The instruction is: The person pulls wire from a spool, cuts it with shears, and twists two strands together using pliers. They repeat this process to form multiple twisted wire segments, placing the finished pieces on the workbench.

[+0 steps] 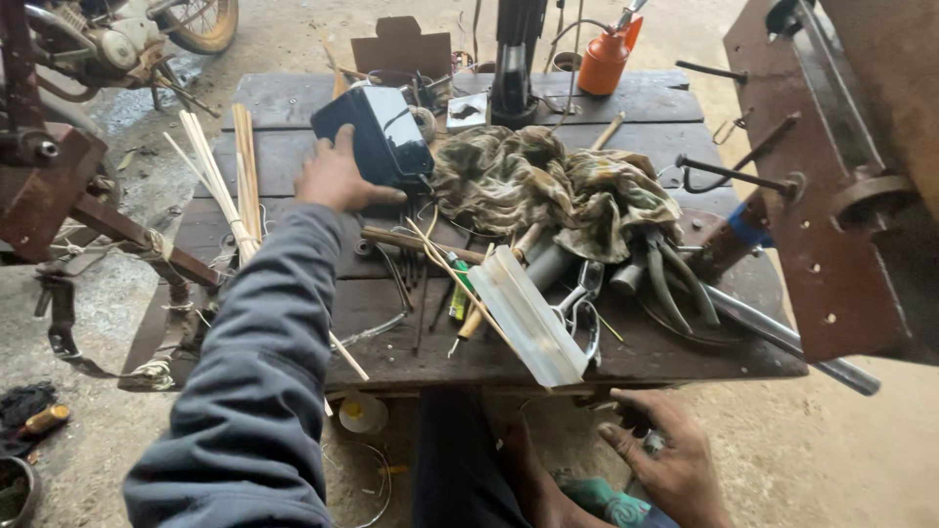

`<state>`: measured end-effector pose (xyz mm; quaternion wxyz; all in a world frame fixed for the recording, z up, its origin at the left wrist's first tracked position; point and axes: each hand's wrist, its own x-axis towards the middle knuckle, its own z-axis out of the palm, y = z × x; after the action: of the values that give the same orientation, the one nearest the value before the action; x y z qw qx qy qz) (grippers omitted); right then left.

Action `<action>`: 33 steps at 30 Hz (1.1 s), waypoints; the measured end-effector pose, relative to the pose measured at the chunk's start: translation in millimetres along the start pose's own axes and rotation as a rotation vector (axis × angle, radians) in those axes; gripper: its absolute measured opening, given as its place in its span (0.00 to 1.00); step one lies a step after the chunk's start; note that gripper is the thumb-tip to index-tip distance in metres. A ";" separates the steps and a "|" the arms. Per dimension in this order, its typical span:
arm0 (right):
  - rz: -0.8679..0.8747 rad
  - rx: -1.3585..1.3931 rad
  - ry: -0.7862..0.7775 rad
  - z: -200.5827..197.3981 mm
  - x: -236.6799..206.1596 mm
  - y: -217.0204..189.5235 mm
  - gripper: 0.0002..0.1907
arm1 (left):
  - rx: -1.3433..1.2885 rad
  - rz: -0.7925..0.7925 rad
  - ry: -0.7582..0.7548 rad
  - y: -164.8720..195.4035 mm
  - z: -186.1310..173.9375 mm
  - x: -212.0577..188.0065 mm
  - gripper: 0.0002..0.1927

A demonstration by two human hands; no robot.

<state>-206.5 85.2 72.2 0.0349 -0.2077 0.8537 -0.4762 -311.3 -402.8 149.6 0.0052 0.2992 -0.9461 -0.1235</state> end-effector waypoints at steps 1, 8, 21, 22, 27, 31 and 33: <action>0.021 0.019 -0.040 5.6 1.9 1.9 0.23 | -0.077 -0.001 0.013 -2.6 1.7 4.5 0.71; 0.018 0.094 -0.161 40.0 8.4 10.3 0.22 | -1.028 -0.282 0.370 -15.6 9.2 25.3 0.62; 0.084 0.117 -0.299 90.9 -1.8 81.7 0.23 | -0.425 0.003 0.310 52.1 35.6 10.7 0.40; 0.146 0.122 -0.325 94.2 -2.1 86.8 0.24 | -0.423 -0.014 0.304 54.2 44.0 10.7 0.42; 0.220 0.093 -0.431 100.8 -5.9 109.7 0.24 | -0.955 -0.175 0.655 42.8 71.6 36.6 0.36; 0.445 0.170 -0.430 119.4 -10.1 114.8 0.25 | -1.056 -0.225 0.399 17.7 63.0 45.7 0.26; 0.503 0.192 -0.439 123.7 -10.9 115.9 0.25 | -1.366 -0.177 0.322 11.8 51.3 45.8 0.23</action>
<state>-202.0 43.9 -92.6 0.3533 -0.0842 0.8016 -0.4749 -359.8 -407.6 99.8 0.3218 0.3192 -0.6166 -0.6437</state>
